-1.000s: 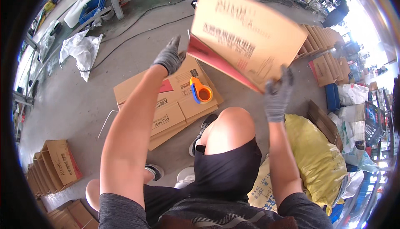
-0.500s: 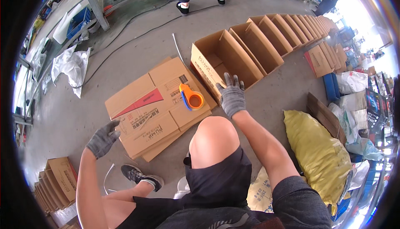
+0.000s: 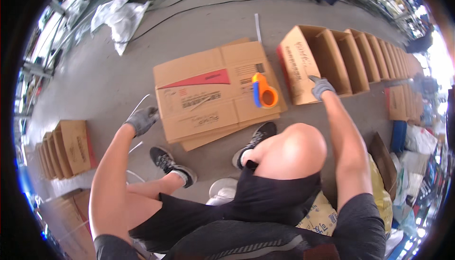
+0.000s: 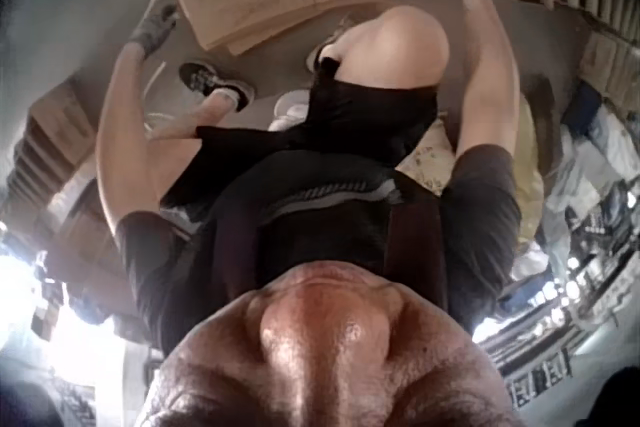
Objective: The person is using a tape dispenser to seal cardboard boxes and arranging them in a row.
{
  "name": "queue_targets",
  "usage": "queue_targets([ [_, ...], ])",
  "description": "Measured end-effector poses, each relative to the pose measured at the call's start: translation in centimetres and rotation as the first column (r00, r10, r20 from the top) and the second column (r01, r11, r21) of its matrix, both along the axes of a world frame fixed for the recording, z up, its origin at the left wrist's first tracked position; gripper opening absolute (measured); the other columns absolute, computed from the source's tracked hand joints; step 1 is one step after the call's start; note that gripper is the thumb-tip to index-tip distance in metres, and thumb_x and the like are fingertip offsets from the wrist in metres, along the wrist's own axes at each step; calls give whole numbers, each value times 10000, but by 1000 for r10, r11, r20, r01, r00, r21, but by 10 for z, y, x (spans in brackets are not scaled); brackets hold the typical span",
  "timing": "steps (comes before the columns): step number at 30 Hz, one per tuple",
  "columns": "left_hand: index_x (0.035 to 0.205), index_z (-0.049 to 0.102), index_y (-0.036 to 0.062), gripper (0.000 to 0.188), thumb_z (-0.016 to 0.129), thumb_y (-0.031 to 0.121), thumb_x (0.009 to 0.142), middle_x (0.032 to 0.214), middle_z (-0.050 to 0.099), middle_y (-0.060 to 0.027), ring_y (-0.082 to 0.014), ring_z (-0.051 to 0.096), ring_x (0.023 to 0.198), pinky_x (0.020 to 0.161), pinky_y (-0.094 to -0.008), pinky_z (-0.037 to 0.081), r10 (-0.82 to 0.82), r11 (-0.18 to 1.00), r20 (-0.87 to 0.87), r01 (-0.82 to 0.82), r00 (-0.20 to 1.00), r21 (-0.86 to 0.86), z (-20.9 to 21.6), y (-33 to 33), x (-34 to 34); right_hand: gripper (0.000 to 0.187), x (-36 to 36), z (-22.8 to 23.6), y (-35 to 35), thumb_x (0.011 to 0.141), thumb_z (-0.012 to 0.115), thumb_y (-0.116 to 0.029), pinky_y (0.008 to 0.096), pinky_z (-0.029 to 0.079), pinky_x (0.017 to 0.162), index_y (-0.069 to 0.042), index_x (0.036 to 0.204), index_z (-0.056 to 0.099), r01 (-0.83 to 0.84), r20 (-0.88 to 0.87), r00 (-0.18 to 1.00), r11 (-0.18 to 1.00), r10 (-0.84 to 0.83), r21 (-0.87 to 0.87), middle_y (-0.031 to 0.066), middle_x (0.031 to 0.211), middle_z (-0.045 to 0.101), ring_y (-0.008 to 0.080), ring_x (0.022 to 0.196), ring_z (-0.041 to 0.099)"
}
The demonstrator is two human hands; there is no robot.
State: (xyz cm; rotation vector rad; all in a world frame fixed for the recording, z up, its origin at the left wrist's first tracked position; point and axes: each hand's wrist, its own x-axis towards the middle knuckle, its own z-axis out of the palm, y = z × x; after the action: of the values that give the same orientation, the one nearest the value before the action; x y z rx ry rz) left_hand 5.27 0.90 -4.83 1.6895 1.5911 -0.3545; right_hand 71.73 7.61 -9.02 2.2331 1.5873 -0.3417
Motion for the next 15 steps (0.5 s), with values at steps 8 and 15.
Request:
queue_targets([
  [8,1348,497,22,449,465,117,911,1296,584,-229,-351,562,1208,1016,-398,438,538,773,143,-554,830,309,-186,-16,-46,488,-204,77,24,893,562,-320,468,501,907,-158,1353,537,-686,-317,712,717,626,-125,246,1071,666,412,1007,634],
  [15,1281,557,37,414,494,95,876,1168,661,-191,-309,637,1072,929,-373,489,701,623,252,-745,667,239,-225,-4,-24,450,-196,-98,-28,889,587,-399,410,512,903,-137,1255,599,-499,-229,865,816,447,-292,172,1138,666,333,1044,644],
])
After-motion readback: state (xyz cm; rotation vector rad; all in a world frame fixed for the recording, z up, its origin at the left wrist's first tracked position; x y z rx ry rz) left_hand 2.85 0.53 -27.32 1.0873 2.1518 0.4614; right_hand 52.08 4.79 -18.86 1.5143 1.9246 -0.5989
